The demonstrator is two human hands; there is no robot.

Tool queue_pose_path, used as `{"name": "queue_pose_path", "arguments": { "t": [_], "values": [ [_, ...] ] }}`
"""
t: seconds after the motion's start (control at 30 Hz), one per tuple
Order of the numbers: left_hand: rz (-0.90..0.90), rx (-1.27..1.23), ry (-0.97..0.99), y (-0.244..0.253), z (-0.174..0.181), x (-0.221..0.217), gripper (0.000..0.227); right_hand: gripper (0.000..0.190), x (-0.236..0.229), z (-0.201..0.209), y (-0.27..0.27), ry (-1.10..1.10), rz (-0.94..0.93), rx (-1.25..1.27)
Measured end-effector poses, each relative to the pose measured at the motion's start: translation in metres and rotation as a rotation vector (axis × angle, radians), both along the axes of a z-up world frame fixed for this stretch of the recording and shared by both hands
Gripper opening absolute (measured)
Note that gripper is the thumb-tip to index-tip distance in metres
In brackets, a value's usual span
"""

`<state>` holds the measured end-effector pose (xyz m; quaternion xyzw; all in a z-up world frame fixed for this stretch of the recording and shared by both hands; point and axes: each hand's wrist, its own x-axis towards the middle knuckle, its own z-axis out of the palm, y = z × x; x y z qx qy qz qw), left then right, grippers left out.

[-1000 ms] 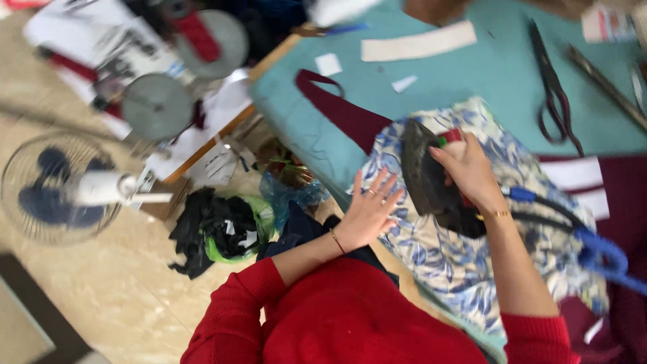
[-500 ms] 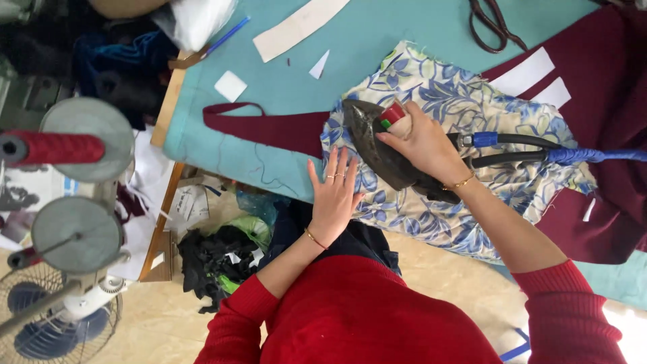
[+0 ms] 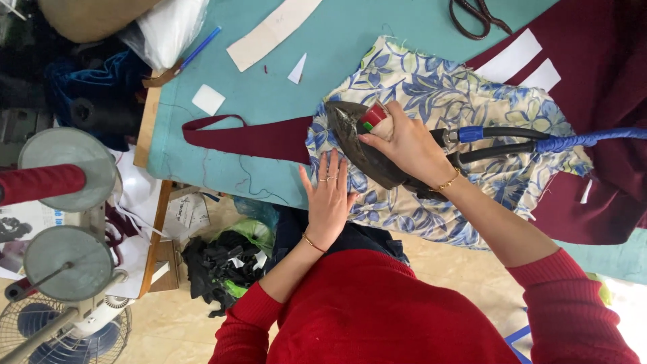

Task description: Ironing heat-activated interfacing strips onto fabric pieces using a protective cloth and a steam iron.

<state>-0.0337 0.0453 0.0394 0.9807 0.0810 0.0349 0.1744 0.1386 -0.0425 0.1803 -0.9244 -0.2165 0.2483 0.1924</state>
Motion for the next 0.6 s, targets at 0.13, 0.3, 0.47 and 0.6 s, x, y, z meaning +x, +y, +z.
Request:
{"name": "queue_pose_path", "arguments": {
  "t": [0.13, 0.3, 0.47, 0.6],
  "values": [
    [0.02, -0.009, 0.011, 0.0, -0.005, 0.001, 0.077, 0.062, 0.0, 0.0, -0.001, 0.023, 0.014, 0.007],
    [0.053, 0.001, 0.022, -0.001, 0.001, 0.0, 0.074, 0.064, 0.013, -0.019, -0.005, 0.04, -0.011, 0.055],
    [0.061, -0.035, -0.008, 0.0, -0.001, -0.002, 0.072, 0.059, 0.041, -0.024, -0.024, 0.08, -0.062, 0.106],
    [0.018, 0.044, -0.066, 0.001, -0.016, -0.007, 0.08, 0.061, 0.056, 0.016, -0.038, 0.256, -0.105, 0.007]
  ]
}}
